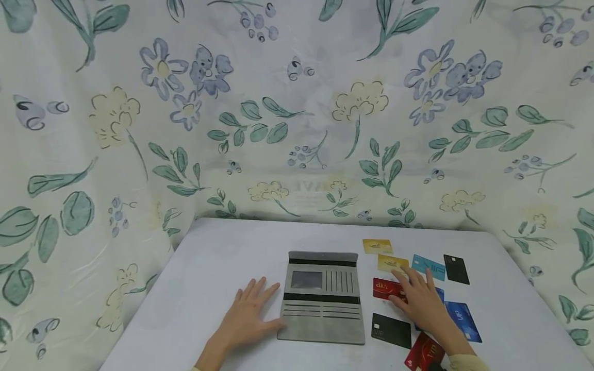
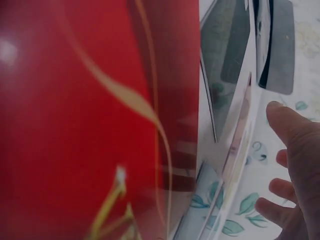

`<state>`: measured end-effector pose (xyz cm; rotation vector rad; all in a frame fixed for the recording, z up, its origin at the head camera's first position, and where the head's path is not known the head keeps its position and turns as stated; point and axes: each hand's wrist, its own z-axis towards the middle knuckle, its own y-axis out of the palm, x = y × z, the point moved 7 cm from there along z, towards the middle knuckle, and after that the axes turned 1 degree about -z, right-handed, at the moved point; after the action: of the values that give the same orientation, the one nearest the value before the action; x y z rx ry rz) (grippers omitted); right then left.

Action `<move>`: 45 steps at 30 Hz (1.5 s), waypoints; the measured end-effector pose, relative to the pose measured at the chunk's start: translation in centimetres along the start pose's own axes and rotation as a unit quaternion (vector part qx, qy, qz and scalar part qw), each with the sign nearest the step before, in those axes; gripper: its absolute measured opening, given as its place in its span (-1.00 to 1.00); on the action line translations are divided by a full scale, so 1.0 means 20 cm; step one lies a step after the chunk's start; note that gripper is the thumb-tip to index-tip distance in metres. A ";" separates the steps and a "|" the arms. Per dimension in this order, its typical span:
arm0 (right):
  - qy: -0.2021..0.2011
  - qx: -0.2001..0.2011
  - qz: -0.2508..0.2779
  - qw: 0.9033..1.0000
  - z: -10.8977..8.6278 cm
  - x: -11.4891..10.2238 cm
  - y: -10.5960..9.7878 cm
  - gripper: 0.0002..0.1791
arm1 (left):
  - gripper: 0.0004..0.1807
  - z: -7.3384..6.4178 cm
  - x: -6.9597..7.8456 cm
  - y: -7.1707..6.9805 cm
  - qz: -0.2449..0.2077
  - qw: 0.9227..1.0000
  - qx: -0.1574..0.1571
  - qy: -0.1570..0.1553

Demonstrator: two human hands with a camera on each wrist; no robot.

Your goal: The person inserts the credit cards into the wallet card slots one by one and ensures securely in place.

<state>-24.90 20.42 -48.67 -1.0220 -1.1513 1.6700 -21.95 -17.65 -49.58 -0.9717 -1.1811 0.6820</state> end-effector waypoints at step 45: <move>0.056 -0.132 0.122 0.982 0.15 0.00 0.07 -0.44 | 0.03 0.00 0.06 0.09 0.038 0.998 -0.058 0.008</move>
<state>-27.92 19.42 -49.26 -1.4572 -1.2343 1.6490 -21.50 -15.77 -50.58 -1.1219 -1.1847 0.6697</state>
